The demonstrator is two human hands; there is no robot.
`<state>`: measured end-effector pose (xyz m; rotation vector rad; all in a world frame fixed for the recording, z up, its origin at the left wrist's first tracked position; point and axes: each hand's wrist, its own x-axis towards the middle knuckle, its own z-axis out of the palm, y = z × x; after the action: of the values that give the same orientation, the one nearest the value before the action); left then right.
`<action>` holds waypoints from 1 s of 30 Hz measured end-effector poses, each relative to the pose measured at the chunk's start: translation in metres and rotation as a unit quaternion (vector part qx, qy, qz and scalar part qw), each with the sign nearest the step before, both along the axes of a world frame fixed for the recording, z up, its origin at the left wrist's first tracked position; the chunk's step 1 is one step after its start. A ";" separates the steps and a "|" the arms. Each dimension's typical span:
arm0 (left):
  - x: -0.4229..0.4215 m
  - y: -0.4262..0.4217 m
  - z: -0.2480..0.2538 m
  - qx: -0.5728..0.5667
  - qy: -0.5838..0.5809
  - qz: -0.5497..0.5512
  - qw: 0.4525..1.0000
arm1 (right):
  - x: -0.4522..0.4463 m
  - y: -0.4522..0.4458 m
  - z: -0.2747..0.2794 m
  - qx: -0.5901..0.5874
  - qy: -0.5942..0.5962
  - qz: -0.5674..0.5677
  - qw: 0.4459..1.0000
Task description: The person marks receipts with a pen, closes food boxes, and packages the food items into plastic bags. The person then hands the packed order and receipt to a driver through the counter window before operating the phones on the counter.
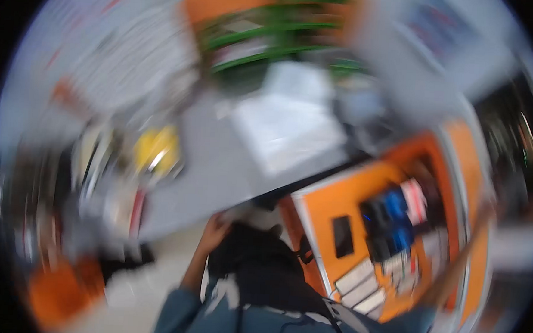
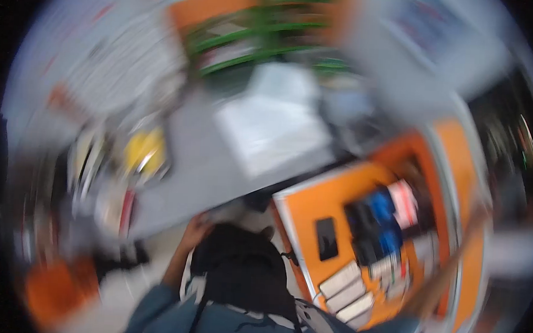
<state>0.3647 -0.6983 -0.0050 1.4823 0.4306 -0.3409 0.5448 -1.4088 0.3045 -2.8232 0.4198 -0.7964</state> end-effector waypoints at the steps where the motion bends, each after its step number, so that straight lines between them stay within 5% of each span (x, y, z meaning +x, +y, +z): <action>1: -0.006 0.001 0.011 0.140 -0.065 -0.010 0.988 | 0.012 0.033 0.014 -0.027 -0.008 0.069 0.997; 3: -0.007 -0.001 0.081 0.220 -0.091 0.000 0.971 | 0.017 0.135 0.030 -0.036 0.022 0.216 0.975; 5: 0.003 -0.006 0.117 0.163 -0.207 0.032 0.964 | -0.005 0.242 0.038 -0.023 0.098 0.353 0.930; 9: 0.011 0.009 0.207 0.201 -0.385 0.038 0.900 | -0.047 0.464 0.023 -0.001 0.347 0.587 0.731; 11: -0.008 0.039 0.207 0.143 -0.351 0.056 0.924 | -0.059 0.571 0.002 0.042 0.475 0.640 0.602; 14: -0.053 0.112 0.165 0.007 -0.215 0.134 0.967 | -0.071 0.699 -0.043 0.130 0.473 0.707 0.510; 19: -0.120 0.254 0.119 0.055 -0.151 0.348 0.924 | -0.098 0.867 -0.116 0.245 0.342 0.740 0.525; 23: -0.133 0.341 0.103 0.216 -0.049 0.244 0.944 | -0.095 0.941 -0.140 0.202 0.338 0.782 0.482; 26: -0.127 0.370 0.105 0.305 -0.024 0.168 0.937 | -0.095 0.972 -0.139 0.028 0.524 0.734 0.430; 30: -0.123 0.385 0.118 0.384 -0.055 0.142 0.911 | -0.095 0.994 -0.146 -0.064 0.570 0.729 0.373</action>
<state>0.2421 -0.3134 0.1126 2.1521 0.7308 0.1781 0.4493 -0.4147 0.1588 -1.8316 -1.8037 1.4810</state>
